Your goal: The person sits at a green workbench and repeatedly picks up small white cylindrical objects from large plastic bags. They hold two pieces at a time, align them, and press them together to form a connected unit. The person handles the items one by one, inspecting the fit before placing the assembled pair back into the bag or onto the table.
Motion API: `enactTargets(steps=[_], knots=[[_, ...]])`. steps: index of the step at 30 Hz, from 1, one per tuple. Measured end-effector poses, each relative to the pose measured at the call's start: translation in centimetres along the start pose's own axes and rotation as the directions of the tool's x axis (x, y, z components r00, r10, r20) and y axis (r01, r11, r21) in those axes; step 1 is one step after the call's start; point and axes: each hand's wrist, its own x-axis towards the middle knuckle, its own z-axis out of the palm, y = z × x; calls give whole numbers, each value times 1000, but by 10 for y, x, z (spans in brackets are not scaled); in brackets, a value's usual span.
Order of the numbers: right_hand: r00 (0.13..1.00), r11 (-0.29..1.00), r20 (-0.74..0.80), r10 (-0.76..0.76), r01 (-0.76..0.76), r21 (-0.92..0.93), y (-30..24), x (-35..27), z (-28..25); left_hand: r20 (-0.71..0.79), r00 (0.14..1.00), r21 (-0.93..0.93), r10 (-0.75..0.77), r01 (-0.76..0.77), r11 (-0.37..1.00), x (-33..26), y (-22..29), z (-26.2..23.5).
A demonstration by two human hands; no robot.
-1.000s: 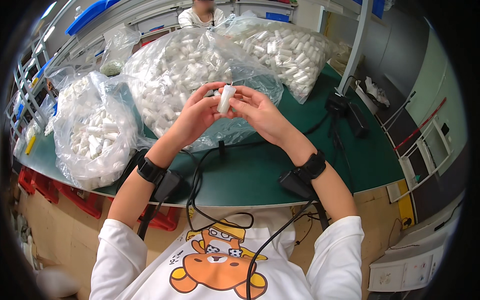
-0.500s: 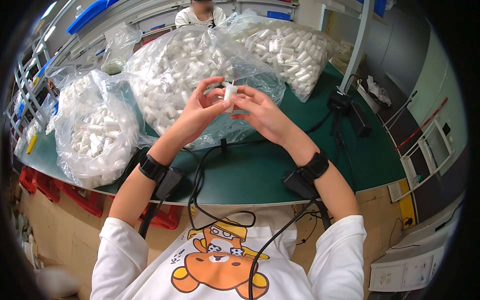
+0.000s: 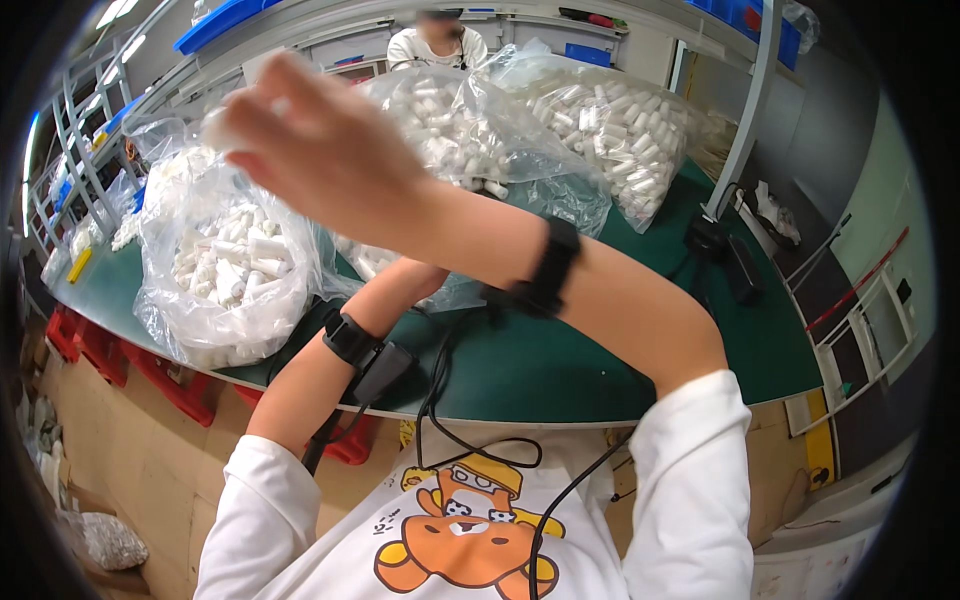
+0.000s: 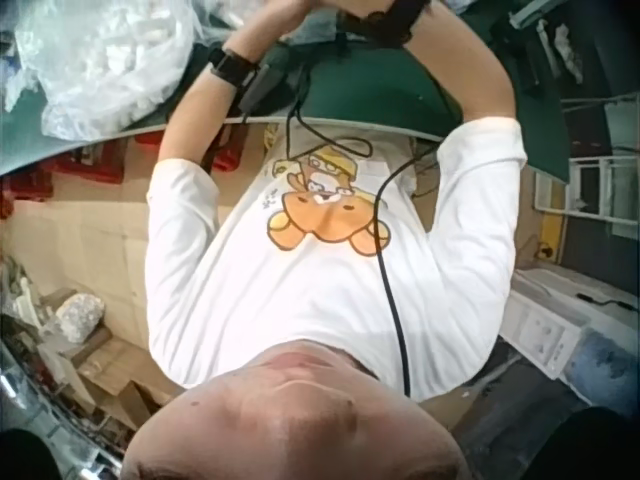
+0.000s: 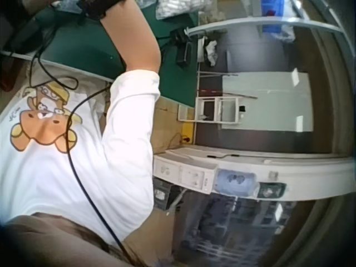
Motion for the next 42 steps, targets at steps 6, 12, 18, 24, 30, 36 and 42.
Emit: enactTargets(steps=[6,12,18,24,30,36,42], knots=[[714,837,601,359,-531,130,22,5,35,-154,873,-139,-463,445,885,10,-36,-22],[-175,516,935,309,-795,-319,76,-65,-45,-181,751,-236,-636,594,769,3,-20,-14],[-182,600,772,609,-531,-598,140,-201,-49,-103,750,-43,-653,653,756,3,-25,-9],[-175,490,712,680,-614,-619,120,-208,-21,-26,764,60,-645,645,762,0,-27,-11],[68,486,628,775,-699,-524,114,-230,-5,69,782,156,-619,604,781,3,-27,-9],[202,574,736,646,-764,-294,121,-238,-7,84,783,191,-616,594,781,2,-24,-8],[235,685,691,684,-535,-495,93,-218,-3,87,784,216,-615,588,780,1,-26,-10]])
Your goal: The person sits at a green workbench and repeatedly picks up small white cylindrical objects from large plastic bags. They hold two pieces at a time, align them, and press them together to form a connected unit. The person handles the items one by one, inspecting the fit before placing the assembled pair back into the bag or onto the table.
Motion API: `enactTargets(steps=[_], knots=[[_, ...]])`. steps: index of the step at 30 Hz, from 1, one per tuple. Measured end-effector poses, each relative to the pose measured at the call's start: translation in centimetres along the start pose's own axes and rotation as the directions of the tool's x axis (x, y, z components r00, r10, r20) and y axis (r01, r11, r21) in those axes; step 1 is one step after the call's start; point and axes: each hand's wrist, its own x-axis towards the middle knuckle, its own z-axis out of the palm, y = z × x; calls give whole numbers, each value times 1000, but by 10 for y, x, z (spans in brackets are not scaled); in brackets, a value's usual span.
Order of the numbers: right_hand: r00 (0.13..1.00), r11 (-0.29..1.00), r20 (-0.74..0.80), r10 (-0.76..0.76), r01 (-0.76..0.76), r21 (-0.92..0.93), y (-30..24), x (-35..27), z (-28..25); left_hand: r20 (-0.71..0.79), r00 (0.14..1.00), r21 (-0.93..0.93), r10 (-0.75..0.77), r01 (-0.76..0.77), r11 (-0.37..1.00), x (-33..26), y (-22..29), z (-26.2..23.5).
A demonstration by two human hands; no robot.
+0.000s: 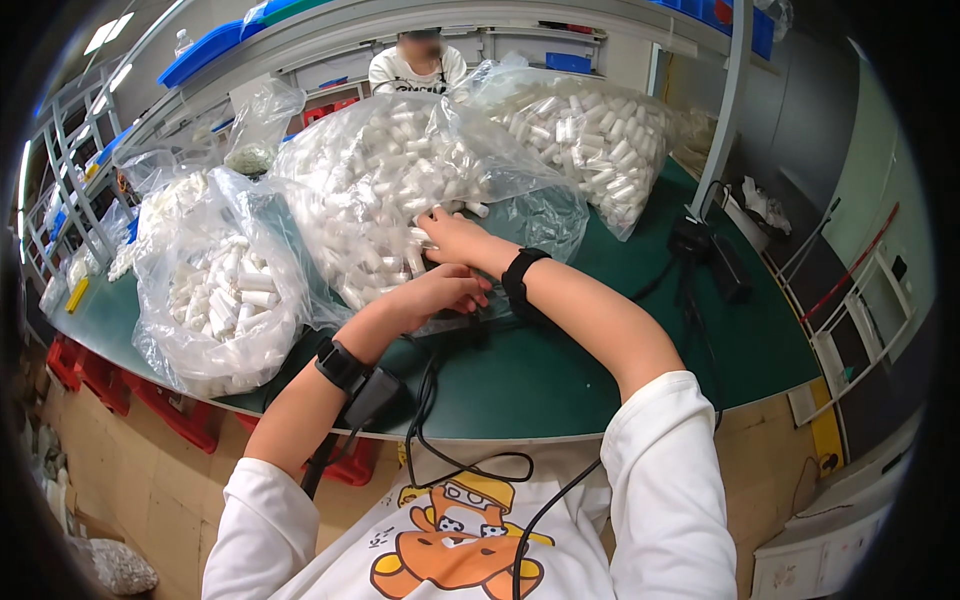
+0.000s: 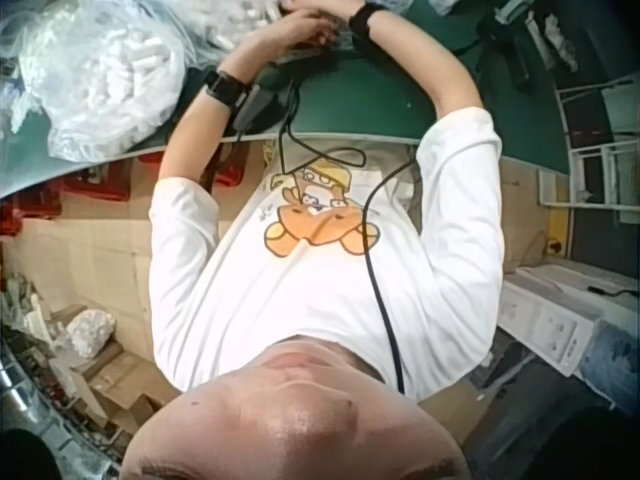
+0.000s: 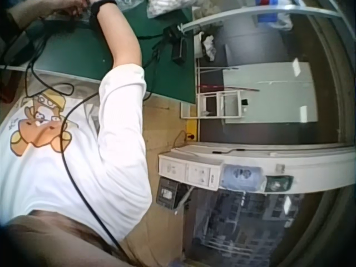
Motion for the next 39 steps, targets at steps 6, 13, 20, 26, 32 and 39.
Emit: enactTargets(steps=[6,13,20,26,32,39], knots=[[994,998,95,46,-50,45,22,2,-11,-51,998,-47,-24,22,999,1,6,2],[988,938,-21,150,-136,318,39,-51,-42,-234,969,-376,-76,-19,926,3,2,-3],[925,239,-61,375,-33,971,-14,-111,-89,-396,904,-392,160,-324,861,-5,16,-1],[978,-106,9,208,14,994,-50,-129,-118,-391,850,-237,354,-464,854,-8,23,-5],[957,-55,-101,271,120,991,-66,-136,-119,-94,769,-468,633,-595,653,-32,46,12],[949,-67,-107,298,133,989,-62,-138,-117,-248,780,-343,575,-626,701,-26,45,13]])
